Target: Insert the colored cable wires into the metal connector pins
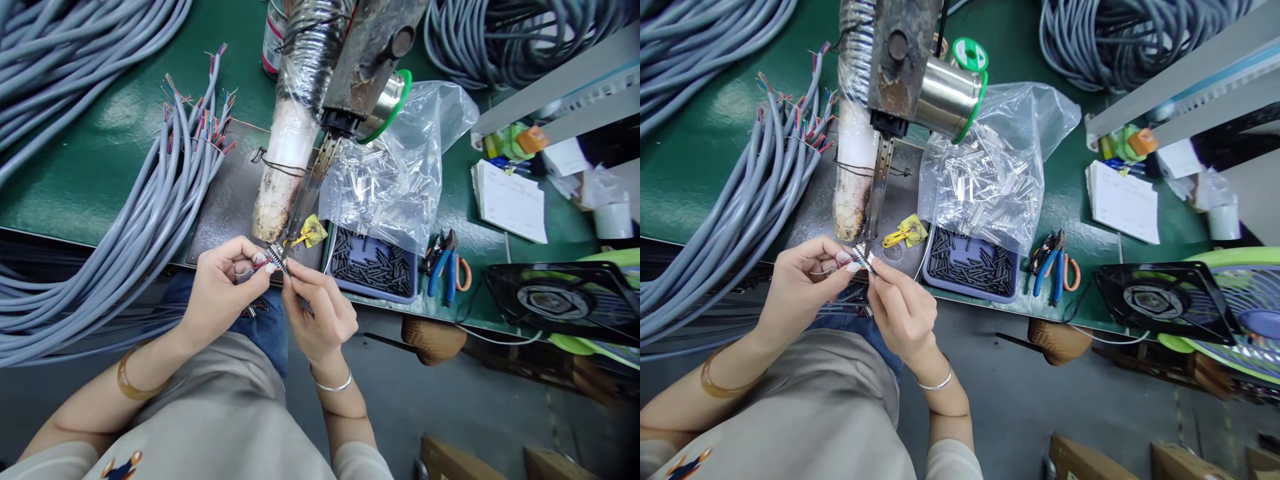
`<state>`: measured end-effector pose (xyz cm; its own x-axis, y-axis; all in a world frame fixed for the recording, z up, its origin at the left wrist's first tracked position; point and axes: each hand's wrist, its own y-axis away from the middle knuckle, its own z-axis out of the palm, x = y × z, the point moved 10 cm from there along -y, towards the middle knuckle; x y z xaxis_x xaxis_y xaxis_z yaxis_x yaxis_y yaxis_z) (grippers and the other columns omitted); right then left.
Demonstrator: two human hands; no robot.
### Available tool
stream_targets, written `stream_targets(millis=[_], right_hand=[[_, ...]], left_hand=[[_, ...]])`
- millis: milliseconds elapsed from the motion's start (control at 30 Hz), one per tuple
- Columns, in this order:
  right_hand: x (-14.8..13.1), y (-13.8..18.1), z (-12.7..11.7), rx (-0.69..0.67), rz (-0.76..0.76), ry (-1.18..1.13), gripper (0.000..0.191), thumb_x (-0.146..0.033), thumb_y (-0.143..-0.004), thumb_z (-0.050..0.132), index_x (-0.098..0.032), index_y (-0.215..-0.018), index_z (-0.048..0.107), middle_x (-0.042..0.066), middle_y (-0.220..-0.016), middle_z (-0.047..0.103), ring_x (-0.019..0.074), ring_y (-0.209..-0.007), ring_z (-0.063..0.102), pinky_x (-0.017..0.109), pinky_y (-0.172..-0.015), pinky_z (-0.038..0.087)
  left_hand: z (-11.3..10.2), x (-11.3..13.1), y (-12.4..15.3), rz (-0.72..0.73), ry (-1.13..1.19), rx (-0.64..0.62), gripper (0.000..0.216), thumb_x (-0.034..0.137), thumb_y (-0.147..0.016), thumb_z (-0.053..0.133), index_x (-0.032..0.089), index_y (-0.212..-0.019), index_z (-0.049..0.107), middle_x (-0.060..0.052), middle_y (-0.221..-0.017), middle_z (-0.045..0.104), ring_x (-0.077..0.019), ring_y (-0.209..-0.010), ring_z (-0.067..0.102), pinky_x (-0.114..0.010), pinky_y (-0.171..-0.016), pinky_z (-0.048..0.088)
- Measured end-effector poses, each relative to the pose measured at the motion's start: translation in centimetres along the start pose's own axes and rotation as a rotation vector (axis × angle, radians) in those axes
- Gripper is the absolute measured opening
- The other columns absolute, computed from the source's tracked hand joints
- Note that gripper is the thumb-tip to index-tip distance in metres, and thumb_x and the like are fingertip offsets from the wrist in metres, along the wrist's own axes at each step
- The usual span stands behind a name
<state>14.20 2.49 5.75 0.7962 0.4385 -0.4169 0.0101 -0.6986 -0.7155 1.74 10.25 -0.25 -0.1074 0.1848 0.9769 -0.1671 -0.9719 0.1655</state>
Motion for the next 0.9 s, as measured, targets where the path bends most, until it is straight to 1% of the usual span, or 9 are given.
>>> stream_targets(millis=[100, 267, 433, 500, 567, 700, 733, 800, 900], right_hand=[[0.5, -0.1, 0.0, -0.007, 0.021, -0.044, 0.018, -0.005, -0.089, 0.072, -0.021, -0.096, 0.065, 0.007, -0.106, 0.081, 0.015, -0.09, 0.078, 0.025, -0.077, 0.065], [2.8, -0.6, -0.8, -0.059, 0.185, -0.177, 0.017, -0.009, -0.093, 0.068, -0.025, -0.101, 0.07, 0.0, -0.086, 0.073, 0.0134, -0.076, 0.071, 0.027, -0.067, 0.06], [1.9, -0.6, 0.3, -0.258, 0.156, -0.16, 0.01, -0.014, -0.096, 0.067, -0.022, -0.1, 0.069, 0.0, -0.084, 0.068, 0.0108, -0.072, 0.066, 0.023, -0.062, 0.055], [1.8, -0.3, 0.2, -0.252, 0.15, -0.155, 0.007, -0.014, -0.097, 0.065, -0.021, -0.096, 0.066, 0.001, -0.084, 0.07, 0.0123, -0.076, 0.069, 0.024, -0.066, 0.058], [2.3, -0.1, -0.9, -0.138, 0.166, -0.132, 0.008, -0.014, -0.097, 0.064, -0.022, -0.097, 0.066, 0.001, -0.084, 0.071, 0.0136, -0.075, 0.071, 0.026, -0.064, 0.059], [2.7, 1.5, -6.5, 0.388, 0.143, -0.156, 0.013, -0.021, -0.097, 0.065, -0.024, -0.109, 0.068, -0.006, -0.064, 0.06, 0.0126, -0.046, 0.061, 0.028, -0.044, 0.053], [2.6, 1.9, -7.3, 0.471, 0.126, -0.174, 0.019, -0.021, -0.097, 0.064, -0.025, -0.115, 0.067, -0.008, -0.062, 0.058, 0.0124, -0.043, 0.059, 0.029, -0.043, 0.054], [2.4, 2.1, -7.2, 0.46, 0.127, -0.174, 0.032, -0.015, -0.098, 0.062, -0.026, -0.127, 0.062, -0.007, -0.069, 0.068, 0.0138, -0.05, 0.067, 0.037, -0.06, 0.066], [1.7, 1.5, -4.2, 0.19, 0.117, -0.075, 0.034, -0.004, -0.094, 0.063, -0.024, -0.121, 0.064, 0.0, -0.096, 0.081, 0.018, -0.079, 0.08, 0.048, -0.095, 0.068]], left_hand=[[-0.2, 0.0, -0.1, 0.009, -0.017, 0.011, 0.016, 0.015, -0.073, 0.076, 0.015, -0.07, 0.061, 0.003, -0.065, 0.059, -0.0051, -0.053, 0.049, -0.015, -0.048, 0.039], [0.2, -1.5, 0.2, -0.088, -0.003, -0.079, 0.015, 0.021, -0.077, 0.077, 0.014, -0.073, 0.063, 0.003, -0.062, 0.057, -0.0038, -0.047, 0.042, -0.015, -0.043, 0.033], [0.7, -2.1, 0.9, -0.096, -0.021, -0.147, 0.012, 0.021, -0.079, 0.076, 0.014, -0.075, 0.066, 0.004, -0.059, 0.054, -0.0046, -0.049, 0.044, -0.015, -0.046, 0.036], [1.0, -2.1, 1.1, -0.1, 0.007, -0.169, 0.012, 0.021, -0.079, 0.076, 0.014, -0.076, 0.067, 0.004, -0.059, 0.054, -0.0041, -0.049, 0.045, -0.015, -0.046, 0.037], [1.1, -2.3, 1.1, -0.119, 0.042, -0.18, 0.014, 0.023, -0.079, 0.077, 0.013, -0.078, 0.067, 0.003, -0.059, 0.058, -0.0042, -0.047, 0.046, -0.014, -0.045, 0.038], [0.5, -3.1, 0.9, -0.203, 0.077, -0.14, 0.019, 0.026, -0.076, 0.08, 0.015, -0.076, 0.064, 0.006, -0.051, 0.052, -0.0037, -0.041, 0.041, -0.013, -0.039, 0.033], [0.4, -3.3, 0.9, -0.222, 0.092, -0.134, 0.02, 0.026, -0.076, 0.08, 0.015, -0.076, 0.063, 0.007, -0.049, 0.05, -0.0033, -0.04, 0.039, -0.013, -0.037, 0.031], [0.4, -3.5, 0.9, -0.242, 0.132, -0.136, 0.021, 0.026, -0.076, 0.08, 0.016, -0.075, 0.062, 0.009, -0.048, 0.047, -0.0026, -0.039, 0.035, -0.012, -0.037, 0.028], [0.5, -3.2, 0.8, -0.232, 0.172, -0.142, 0.021, 0.024, -0.076, 0.08, 0.016, -0.074, 0.06, 0.01, -0.047, 0.043, -0.0018, -0.039, 0.031, -0.012, -0.037, 0.024]])
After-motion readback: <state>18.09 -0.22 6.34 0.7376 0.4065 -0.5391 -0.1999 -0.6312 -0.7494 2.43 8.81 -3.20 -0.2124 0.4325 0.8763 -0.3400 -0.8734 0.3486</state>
